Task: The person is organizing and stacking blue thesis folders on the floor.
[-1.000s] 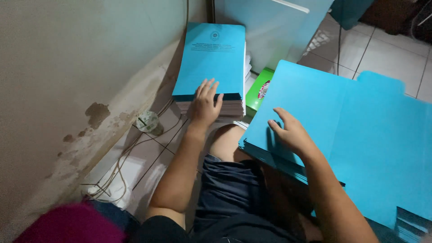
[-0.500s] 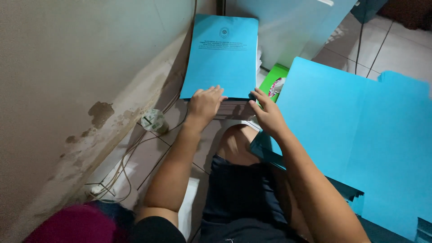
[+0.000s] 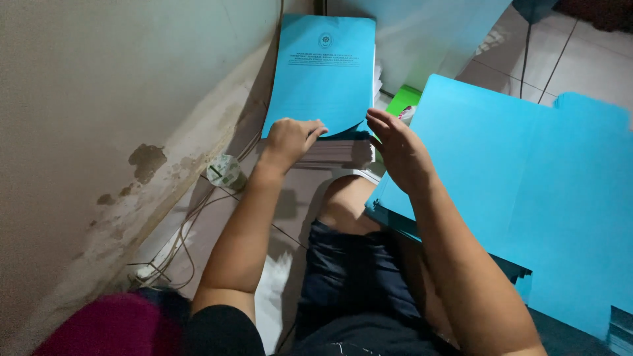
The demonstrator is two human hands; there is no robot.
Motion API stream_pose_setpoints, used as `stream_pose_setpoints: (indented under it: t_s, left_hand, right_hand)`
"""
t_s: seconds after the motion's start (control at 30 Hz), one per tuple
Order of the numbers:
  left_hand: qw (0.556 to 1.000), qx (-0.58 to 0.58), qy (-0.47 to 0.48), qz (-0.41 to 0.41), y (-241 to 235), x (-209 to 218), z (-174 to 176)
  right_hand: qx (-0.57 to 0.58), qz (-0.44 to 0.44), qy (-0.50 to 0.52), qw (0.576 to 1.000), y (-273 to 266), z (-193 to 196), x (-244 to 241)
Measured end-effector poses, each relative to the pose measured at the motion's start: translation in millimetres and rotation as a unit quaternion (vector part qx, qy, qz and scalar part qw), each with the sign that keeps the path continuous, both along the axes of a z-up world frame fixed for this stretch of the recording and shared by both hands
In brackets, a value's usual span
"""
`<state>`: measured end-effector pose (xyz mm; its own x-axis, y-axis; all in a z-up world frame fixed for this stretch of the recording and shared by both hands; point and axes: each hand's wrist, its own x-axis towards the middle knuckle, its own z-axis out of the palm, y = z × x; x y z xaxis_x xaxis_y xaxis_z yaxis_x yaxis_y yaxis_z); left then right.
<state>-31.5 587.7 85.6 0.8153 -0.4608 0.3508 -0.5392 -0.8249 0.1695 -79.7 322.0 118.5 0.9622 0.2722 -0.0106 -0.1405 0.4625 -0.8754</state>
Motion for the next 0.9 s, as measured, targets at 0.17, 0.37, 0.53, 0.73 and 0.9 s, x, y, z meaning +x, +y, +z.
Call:
stream_pose_setpoints:
  t_s: [0.17, 0.37, 0.53, 0.73, 0.9]
  left_hand:
    - [1.0, -0.014, -0.003, 0.005, -3, 9, -2]
    - [0.999, -0.002, -0.04, -0.007, 2, 19, -25]
    - [0.998, -0.049, -0.038, -0.002, 2, 28, -34]
    - [0.981, -0.018, -0.19, -0.026, -24, -3, -8]
    - [0.942, -0.136, -0.281, -0.124, -98, -91, 26]
  right_hand:
    - [0.08, 0.0, 0.049, 0.996, -4, -9, 16]
    - [0.101, -0.035, 0.077, 0.991, -9, -28, 29]
    - [0.121, -0.042, 0.096, 0.987, -11, -40, 32]
    - [0.239, -0.035, 0.172, 0.955, -9, -37, 28]
    - [-0.177, -0.088, 0.242, 0.95, -91, -44, -2]
